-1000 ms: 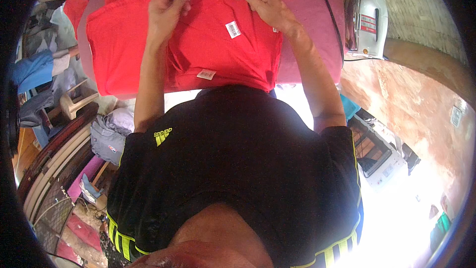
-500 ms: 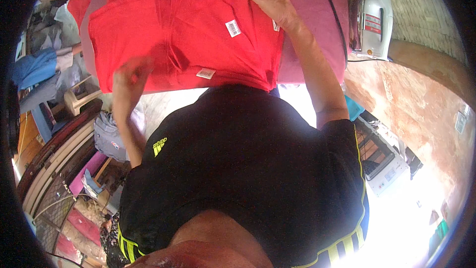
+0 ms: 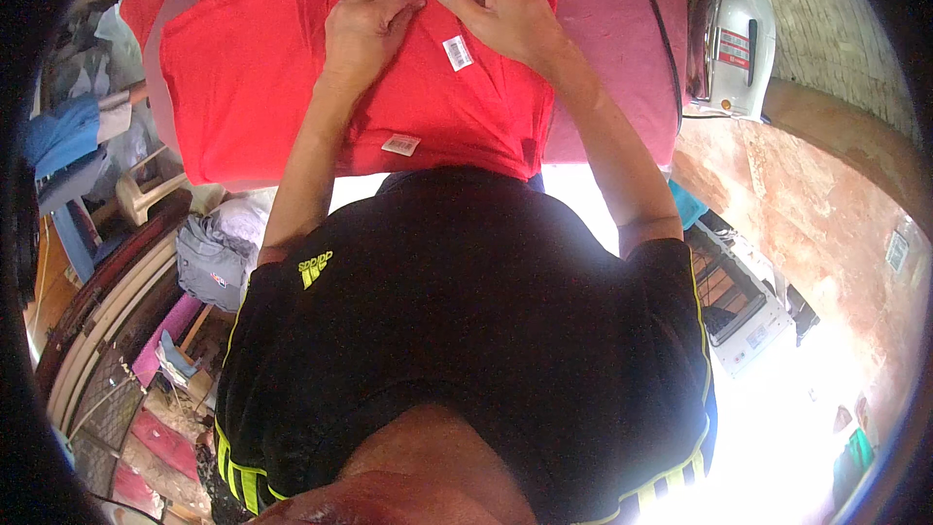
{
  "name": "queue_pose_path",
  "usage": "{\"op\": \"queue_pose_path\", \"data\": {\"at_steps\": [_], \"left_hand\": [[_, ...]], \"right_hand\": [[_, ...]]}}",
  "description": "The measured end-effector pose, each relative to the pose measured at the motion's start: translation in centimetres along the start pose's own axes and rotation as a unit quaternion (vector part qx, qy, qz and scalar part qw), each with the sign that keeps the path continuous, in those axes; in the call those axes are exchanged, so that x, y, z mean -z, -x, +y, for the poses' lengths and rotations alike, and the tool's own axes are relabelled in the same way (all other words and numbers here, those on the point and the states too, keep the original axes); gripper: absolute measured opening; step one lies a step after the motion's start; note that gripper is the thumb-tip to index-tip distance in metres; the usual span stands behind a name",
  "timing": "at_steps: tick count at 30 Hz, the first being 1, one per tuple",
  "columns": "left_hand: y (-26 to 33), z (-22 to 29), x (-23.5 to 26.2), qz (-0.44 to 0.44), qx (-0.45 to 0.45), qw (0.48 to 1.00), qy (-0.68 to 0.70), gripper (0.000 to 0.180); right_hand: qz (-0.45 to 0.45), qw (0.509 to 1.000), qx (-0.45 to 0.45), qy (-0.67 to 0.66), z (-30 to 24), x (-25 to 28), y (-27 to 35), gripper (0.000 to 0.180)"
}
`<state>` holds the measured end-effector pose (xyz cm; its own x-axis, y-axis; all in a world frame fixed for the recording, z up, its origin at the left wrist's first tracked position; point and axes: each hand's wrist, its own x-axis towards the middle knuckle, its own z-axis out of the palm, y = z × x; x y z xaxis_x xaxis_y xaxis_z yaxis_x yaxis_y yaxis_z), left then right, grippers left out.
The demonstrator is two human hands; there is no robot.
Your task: The person uses a small blade to trim loose threads from the seams and edges of a stack of red shirts. They repeatedly pick up a shirt, cut the threads, and place it back on the pile.
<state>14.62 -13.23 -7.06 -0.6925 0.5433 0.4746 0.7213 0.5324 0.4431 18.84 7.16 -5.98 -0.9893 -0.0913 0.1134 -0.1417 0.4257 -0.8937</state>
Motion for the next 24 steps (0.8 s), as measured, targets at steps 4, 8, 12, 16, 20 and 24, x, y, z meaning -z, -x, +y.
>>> {"op": "queue_pose_path", "data": {"at_steps": [4,8,12,16,20,24], "left_hand": [[-0.2,-0.6,-0.1,0.006,0.046,0.998,0.044,0.008],[-0.8,-1.2,0.6,-0.004,0.070,0.991,0.112,0.008],[-1.0,-1.6,1.2,-0.036,0.083,0.988,0.127,0.007],[-0.8,-1.9,1.0,-0.033,0.069,0.989,0.126,0.007],[-0.6,-1.8,0.8,-0.013,0.070,0.987,0.147,0.009],[-0.7,-1.5,1.1,-0.021,0.072,0.987,0.144,0.009]], "right_hand": [[-0.041,0.998,-0.012,-0.050,1.4,0.5,-0.2,0.027],[-0.079,0.997,0.007,0.021,1.3,1.0,-0.1,0.028],[-0.126,0.986,0.016,0.107,-0.7,1.7,-0.8,0.026],[-0.150,0.970,0.022,0.189,-2.2,1.6,-1.6,0.026],[-0.161,0.967,0.037,0.195,-2.4,1.2,-2.2,0.025],[-0.174,0.966,0.023,0.189,-2.5,1.0,-2.5,0.025]]}}
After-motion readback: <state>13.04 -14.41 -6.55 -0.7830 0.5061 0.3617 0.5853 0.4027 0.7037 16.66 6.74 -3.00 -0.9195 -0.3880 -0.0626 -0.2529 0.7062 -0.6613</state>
